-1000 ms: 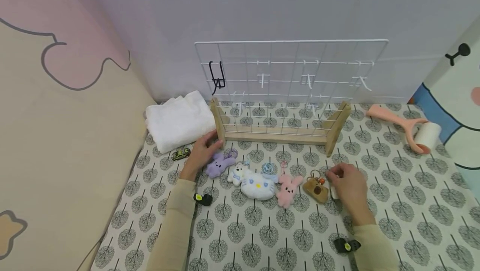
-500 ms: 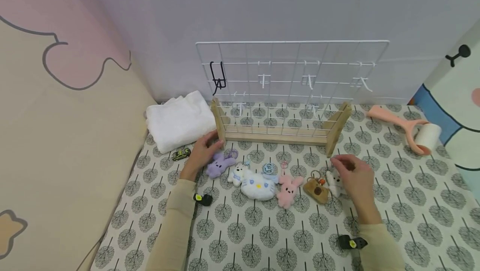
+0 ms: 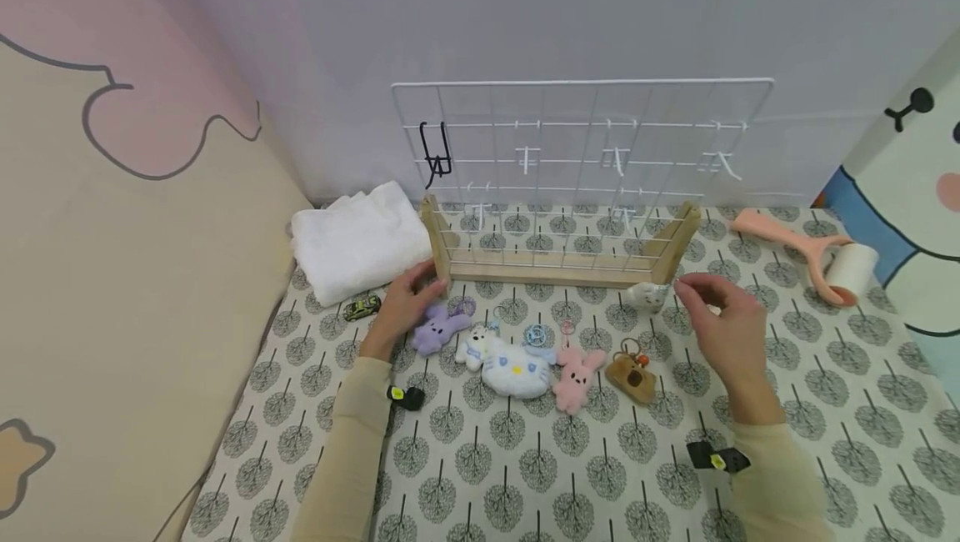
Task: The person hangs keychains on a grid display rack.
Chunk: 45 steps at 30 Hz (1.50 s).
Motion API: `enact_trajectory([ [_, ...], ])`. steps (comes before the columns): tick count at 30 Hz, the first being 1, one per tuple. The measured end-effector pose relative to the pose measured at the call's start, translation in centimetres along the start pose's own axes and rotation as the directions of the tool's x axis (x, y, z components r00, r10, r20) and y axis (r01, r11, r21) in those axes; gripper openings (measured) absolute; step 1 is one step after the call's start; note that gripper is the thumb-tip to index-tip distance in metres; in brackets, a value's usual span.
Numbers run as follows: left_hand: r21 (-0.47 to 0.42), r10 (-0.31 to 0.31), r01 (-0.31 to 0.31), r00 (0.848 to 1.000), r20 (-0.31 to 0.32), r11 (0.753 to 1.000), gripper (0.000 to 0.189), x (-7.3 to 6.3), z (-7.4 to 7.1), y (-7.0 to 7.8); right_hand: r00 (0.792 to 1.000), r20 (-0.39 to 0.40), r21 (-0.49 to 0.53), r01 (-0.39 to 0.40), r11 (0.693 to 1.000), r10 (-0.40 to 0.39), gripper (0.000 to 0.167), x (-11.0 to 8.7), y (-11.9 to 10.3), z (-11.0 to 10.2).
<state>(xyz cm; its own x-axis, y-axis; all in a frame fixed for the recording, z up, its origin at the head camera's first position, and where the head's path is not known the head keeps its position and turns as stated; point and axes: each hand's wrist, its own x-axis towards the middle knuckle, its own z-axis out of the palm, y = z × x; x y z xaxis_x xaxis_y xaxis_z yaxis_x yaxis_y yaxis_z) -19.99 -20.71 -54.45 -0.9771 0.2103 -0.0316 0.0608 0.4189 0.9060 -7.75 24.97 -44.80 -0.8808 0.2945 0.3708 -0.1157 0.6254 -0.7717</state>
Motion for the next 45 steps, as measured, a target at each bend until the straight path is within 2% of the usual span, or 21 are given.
enact_trajectory([
  [3,-0.002,-0.002,0.002,1.000,-0.001,1.000,0.065,-0.1,0.1,0.0,1.000,0.000,0.018,-0.004,1.000,0.004,0.015,0.6,-1.0,-0.6],
  [10,-0.010,-0.026,0.026,1.000,0.005,1.000,0.066,-0.2,0.2,0.2,0.994,-0.078,0.055,0.082,0.995,-0.077,0.012,1.9,-3.3,-1.9],
  [15,-0.015,-0.008,0.008,1.000,0.006,1.000,0.065,-0.2,0.1,0.2,0.984,-0.137,0.148,0.131,0.980,-0.111,0.010,2.9,-5.4,-3.0],
  [18,-0.027,-0.005,0.005,1.000,0.004,1.000,0.066,-0.1,0.2,0.2,0.978,-0.180,0.214,0.139,0.967,-0.101,0.009,3.7,-6.6,-3.6],
  [24,-0.046,-0.014,0.014,1.000,0.012,0.999,0.065,0.0,0.2,0.1,0.960,-0.276,0.267,0.129,0.955,-0.053,0.015,5.1,-9.1,-3.9],
  [29,-0.040,-0.014,0.014,1.000,0.015,0.999,0.067,0.0,0.1,0.1,0.945,-0.325,0.313,0.146,0.939,-0.038,0.016,6.0,-10.8,-4.2],
  [34,-0.053,-0.014,0.015,1.000,0.011,0.998,0.066,-0.1,0.2,0.1,0.939,-0.342,0.330,0.093,0.939,0.027,0.016,6.5,-11.0,-4.2],
  [40,-0.059,-0.012,0.012,1.000,0.003,0.998,0.064,0.0,0.2,0.0,0.939,-0.340,0.332,0.072,0.941,0.049,0.017,6.8,-10.5,-4.2],
  [43,-0.043,-0.002,0.002,1.000,0.001,0.999,0.065,-0.1,0.2,0.0,0.940,-0.331,0.410,0.065,0.910,0.081,0.016,7.0,-10.2,-4.0],
  [45,-0.033,0.004,-0.004,1.000,0.002,0.999,0.066,-0.1,0.2,0.1,0.942,-0.322,0.489,0.080,0.869,0.095,0.016,7.1,-9.8,-3.8],
])
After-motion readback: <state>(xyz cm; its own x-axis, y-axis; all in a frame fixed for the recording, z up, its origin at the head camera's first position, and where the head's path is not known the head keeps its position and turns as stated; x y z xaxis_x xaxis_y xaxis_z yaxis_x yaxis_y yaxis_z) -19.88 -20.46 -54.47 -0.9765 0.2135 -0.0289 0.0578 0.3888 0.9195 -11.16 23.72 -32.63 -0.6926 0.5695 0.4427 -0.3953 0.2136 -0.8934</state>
